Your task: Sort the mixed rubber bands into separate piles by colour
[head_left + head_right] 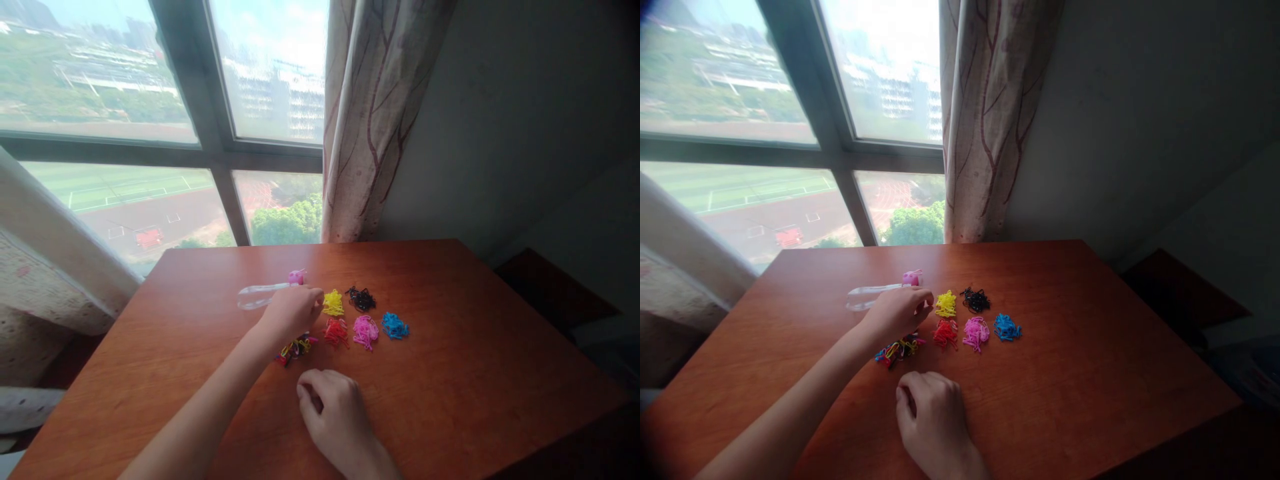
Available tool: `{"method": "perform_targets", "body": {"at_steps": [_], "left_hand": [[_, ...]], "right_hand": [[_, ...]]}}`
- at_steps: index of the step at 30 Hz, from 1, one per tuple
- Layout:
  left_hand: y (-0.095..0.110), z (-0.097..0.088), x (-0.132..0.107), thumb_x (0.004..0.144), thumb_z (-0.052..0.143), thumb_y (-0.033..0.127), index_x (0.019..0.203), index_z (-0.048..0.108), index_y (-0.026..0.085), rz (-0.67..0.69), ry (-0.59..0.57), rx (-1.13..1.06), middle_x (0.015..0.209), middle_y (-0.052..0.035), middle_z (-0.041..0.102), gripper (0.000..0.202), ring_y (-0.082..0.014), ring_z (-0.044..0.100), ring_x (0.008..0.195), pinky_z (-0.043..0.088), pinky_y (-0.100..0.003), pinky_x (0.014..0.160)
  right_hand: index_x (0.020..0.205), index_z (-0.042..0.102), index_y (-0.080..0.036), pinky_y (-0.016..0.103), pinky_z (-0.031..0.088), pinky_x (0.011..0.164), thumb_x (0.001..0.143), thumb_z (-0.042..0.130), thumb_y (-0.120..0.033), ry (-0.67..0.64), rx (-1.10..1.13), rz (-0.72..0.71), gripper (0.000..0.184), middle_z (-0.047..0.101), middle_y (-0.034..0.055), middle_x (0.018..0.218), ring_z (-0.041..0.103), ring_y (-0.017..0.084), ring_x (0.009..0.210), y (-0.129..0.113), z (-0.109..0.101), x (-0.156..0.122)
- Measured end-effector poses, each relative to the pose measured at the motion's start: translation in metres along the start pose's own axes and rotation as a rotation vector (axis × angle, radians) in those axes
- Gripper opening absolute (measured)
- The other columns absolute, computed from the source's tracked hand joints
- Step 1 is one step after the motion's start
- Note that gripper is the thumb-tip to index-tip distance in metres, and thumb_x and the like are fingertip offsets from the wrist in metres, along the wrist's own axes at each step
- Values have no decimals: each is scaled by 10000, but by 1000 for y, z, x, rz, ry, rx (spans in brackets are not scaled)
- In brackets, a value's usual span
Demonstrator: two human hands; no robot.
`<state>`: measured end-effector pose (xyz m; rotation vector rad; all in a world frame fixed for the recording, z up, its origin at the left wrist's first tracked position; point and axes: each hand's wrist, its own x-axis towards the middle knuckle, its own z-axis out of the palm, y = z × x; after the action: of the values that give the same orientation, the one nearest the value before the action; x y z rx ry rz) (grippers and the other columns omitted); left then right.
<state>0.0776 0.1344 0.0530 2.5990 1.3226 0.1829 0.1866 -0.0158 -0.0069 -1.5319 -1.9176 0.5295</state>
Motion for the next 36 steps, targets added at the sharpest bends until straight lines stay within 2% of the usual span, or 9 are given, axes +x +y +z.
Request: {"method": "perform_targets", "body": {"at_steps": [5, 9, 15, 19, 23, 29, 36], "left_hand": [[-1, -12, -28, 893, 493, 237, 851, 663, 214, -26, 18, -26, 846, -40, 718, 176, -183, 654, 742, 409, -246, 622], [-3, -13, -56, 898, 501, 235, 850, 657, 221, -54, 9, -55, 859, -34, 715, 164, -181, 663, 777, 407, -239, 637], [-7, 4, -97, 912, 460, 234, 836, 646, 230, -154, -22, -152, 848, -25, 702, 201, -173, 655, 758, 417, -237, 650], [-10, 19, -117, 910, 462, 253, 900, 674, 243, -196, -3, -278, 858, -29, 723, 212, -180, 662, 768, 449, -241, 672], [-13, 29, -125, 916, 462, 267, 942, 694, 249, -214, 15, -355, 899, -34, 745, 235, -194, 677, 806, 479, -256, 712], [-14, 28, -125, 919, 456, 267, 981, 695, 278, -224, 35, -328, 944, -15, 750, 247, -192, 690, 843, 485, -246, 716], [-14, 29, -126, 907, 456, 282, 960, 664, 296, -226, 37, -341, 889, 10, 735, 216, -208, 679, 793, 488, -286, 693]], "right_hand": [[782, 604, -224, 249, 273, 588, 847, 508, -124, 10, -2, 7, 153, 613, -27, 667, 543, 125, 610, -1, 0, 0], [786, 604, -219, 246, 282, 585, 859, 497, -136, 34, -3, 29, 154, 614, -23, 666, 555, 128, 604, 1, 1, 1], [819, 617, -219, 234, 300, 581, 902, 487, -161, 91, -70, 64, 164, 617, -20, 651, 585, 136, 597, 7, 1, 4], [883, 646, -224, 228, 317, 563, 883, 533, -152, 99, -158, 93, 134, 643, -17, 653, 617, 147, 585, 10, 0, 9], [972, 661, -236, 238, 346, 558, 859, 571, -139, 65, -238, 116, 174, 690, 4, 704, 657, 177, 617, 8, 0, 15], [1110, 643, -218, 245, 383, 588, 860, 578, -142, 39, -267, 145, 269, 730, 38, 797, 692, 201, 697, 5, 1, 27], [995, 650, -230, 270, 369, 611, 834, 563, -113, -12, -233, 61, 218, 704, 17, 787, 674, 220, 717, -1, 2, 24]]}}
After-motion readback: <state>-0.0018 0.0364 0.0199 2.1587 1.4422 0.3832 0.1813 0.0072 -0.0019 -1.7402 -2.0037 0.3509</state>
